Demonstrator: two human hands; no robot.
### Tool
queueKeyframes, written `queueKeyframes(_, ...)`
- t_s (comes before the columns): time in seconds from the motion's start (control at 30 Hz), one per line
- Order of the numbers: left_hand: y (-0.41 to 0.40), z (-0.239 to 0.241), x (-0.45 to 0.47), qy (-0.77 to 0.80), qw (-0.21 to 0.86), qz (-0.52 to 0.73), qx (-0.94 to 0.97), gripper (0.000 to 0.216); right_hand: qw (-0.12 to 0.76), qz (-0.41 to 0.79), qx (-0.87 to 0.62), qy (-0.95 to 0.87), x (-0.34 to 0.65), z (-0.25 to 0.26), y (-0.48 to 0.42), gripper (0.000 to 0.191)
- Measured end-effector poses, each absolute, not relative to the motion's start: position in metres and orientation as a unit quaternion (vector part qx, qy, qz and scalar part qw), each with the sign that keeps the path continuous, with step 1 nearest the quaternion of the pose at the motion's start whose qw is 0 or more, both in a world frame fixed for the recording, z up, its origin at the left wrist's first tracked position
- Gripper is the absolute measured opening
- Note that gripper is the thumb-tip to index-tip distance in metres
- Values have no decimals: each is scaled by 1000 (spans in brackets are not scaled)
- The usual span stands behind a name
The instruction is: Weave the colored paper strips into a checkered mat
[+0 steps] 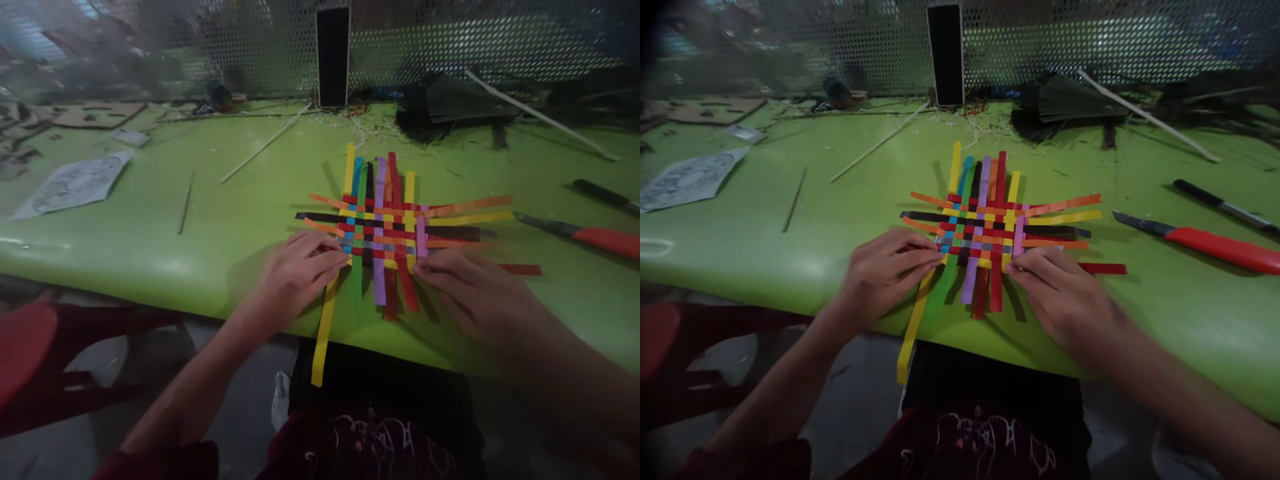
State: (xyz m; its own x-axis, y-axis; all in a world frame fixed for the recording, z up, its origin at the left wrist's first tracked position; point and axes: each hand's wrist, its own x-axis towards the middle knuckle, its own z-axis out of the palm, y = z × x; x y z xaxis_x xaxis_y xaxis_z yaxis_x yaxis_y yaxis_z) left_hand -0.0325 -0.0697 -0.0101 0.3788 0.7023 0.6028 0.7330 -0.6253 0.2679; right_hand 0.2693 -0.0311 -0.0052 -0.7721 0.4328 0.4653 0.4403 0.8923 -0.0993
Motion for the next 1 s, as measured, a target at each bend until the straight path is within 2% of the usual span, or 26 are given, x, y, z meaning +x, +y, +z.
queueKeyframes(0.2, -75, -10, -30, -473, 111, -365, -795, 16, 237, -25, -238, -942, 271, -8, -32, 34)
queueKeyframes(0.43, -82, -5, -25, -482, 136, -265, -823, 16, 237, -18, -236, -942, 271, -9, -31, 32)
queueKeyframes(0.67, -84, 0, -23, -478, 176, -220, -832, 14, 236, -15, -227, -945, 269, -7, -31, 34)
queueKeyframes(1.0, -81, -1, -25, -456, 127, -227, -851, 14, 232, -39, -221, -946, 265, 0, -33, 27)
